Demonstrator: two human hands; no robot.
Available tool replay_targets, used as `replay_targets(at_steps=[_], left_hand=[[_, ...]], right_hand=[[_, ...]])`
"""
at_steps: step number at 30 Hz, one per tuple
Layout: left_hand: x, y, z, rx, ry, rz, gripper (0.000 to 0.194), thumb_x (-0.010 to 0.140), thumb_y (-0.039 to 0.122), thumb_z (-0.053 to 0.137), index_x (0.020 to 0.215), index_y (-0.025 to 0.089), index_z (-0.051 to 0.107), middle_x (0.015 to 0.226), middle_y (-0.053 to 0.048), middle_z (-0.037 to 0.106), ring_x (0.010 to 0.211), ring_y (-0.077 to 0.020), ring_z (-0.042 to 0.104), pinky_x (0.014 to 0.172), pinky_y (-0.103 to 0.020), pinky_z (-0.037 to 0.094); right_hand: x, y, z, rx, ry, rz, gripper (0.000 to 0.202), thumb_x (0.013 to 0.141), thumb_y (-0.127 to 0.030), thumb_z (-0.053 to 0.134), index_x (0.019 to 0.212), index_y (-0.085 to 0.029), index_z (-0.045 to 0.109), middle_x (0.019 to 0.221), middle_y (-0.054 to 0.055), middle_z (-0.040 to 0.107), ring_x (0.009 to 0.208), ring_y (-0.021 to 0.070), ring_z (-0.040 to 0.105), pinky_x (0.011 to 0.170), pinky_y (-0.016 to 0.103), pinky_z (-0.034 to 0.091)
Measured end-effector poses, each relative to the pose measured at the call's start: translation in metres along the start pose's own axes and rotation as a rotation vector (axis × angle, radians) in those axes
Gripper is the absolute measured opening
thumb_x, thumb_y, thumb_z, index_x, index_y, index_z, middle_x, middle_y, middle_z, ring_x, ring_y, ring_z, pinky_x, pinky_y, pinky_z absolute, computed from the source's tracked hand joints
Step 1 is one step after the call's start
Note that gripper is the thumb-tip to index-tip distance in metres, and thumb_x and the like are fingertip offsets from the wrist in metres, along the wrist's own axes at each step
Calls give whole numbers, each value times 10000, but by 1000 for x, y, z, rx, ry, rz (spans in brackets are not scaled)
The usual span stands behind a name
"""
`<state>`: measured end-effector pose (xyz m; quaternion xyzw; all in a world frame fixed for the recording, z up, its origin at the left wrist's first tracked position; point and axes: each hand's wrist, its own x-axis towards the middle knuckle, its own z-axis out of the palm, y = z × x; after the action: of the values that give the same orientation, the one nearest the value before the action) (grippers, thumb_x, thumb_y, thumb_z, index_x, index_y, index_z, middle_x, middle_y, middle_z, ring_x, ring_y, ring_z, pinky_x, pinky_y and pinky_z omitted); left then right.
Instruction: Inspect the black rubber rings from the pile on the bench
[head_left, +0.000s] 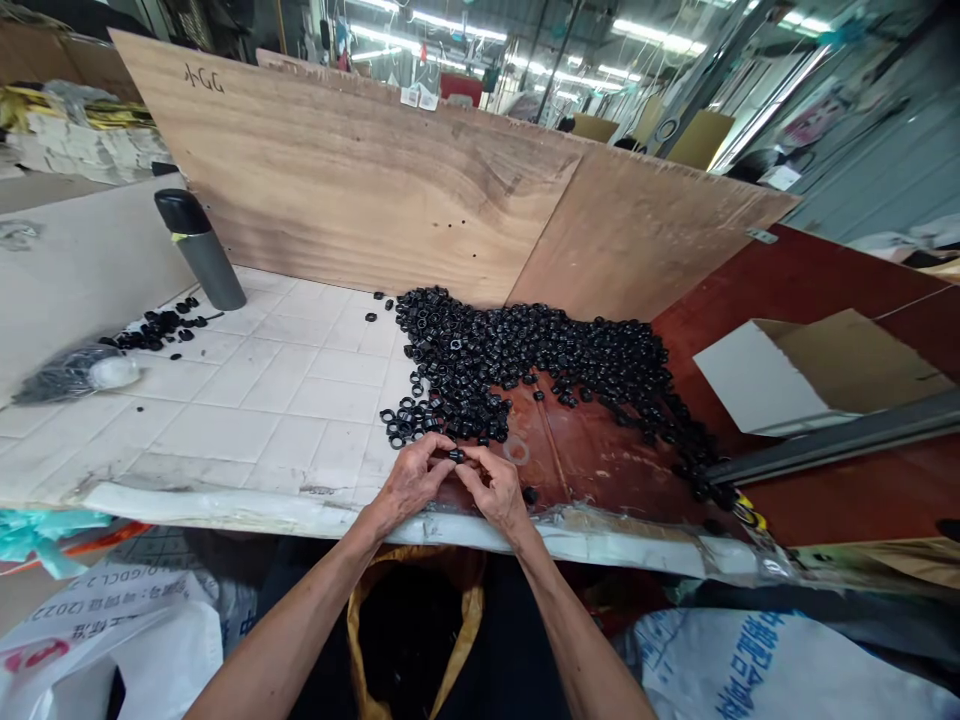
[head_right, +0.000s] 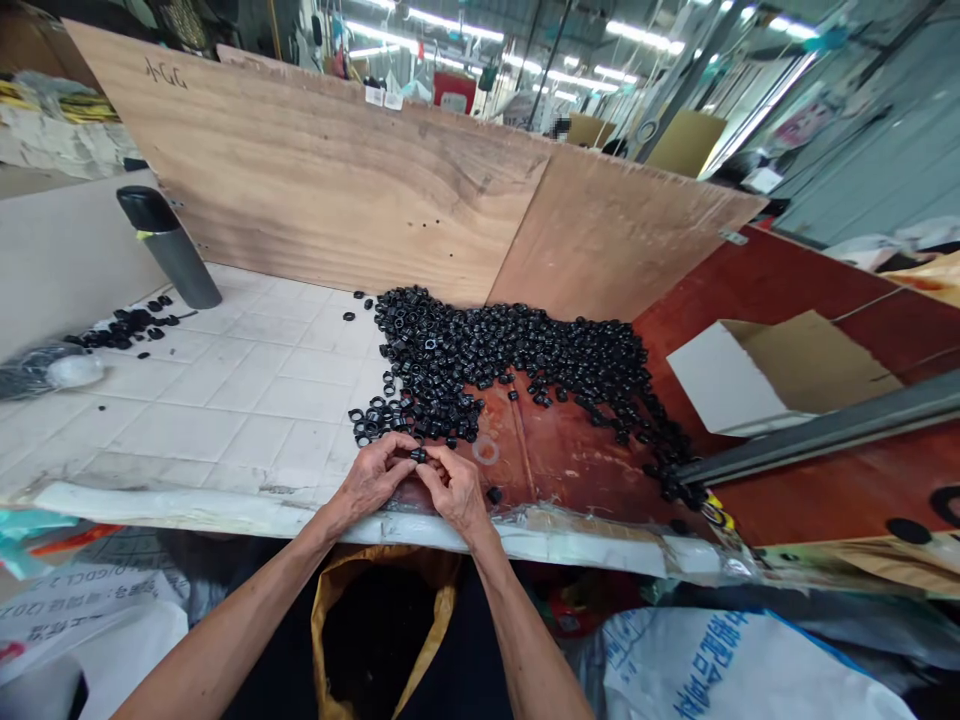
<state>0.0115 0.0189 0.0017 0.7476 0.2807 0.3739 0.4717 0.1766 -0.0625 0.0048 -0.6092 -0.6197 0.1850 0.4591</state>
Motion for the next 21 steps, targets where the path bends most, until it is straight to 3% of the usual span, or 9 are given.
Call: replay_targets(at_steps=[3,7,11,15,19,21], left_hand=[[0,1,0,-28,-15,-10,180,899,188,610,1072,198,657,1008,-35,728,884,-168,702,823,-295,560],[0,4,0,-62,-61,-1,163,909,220,612,1060,191,667,994,-35,721,874,-162,698,813,-284,554],[-8,12,0,-174,-93,-58,184,891,267,640,1046,172,670,956,-41,721,821,-159,694,777,-286,565],[-27,23,-1,-347,-73,-153,217,879,322,664,1032,167,663,951,-48,738,851,-177,715,798,-307,589],[-50,31,-4,-281,-23,-173,236,867,353,684,1017,172,675,964,-49,747,876,-187,721,828,-318,593],[-60,32,-5,-284,9,-195,247,865,369,691,1018,176,680,978,-51,750,885,-188,725,837,-318,595]], right_hand=[[0,1,1,-88,21,3,329,1006,-361,518,752,-195,645,612,-3,590,562,140,556,605,246,441],[-1,1,4,-36,35,14,220,989,-375,551,1003,-192,672,745,18,670,622,148,619,619,233,477],[-8,-11,8,-34,101,92,311,1036,-373,453,872,-205,657,634,2,623,587,152,608,595,234,477],[-24,-32,9,8,104,7,216,1009,-339,511,1061,-200,668,908,64,709,753,175,661,715,271,521],[-39,-48,14,-45,104,42,256,1021,-317,477,909,-203,676,802,48,684,722,173,630,729,280,502],[-46,-53,17,-28,110,59,223,1013,-312,490,968,-200,678,817,50,681,739,176,632,744,283,503]])
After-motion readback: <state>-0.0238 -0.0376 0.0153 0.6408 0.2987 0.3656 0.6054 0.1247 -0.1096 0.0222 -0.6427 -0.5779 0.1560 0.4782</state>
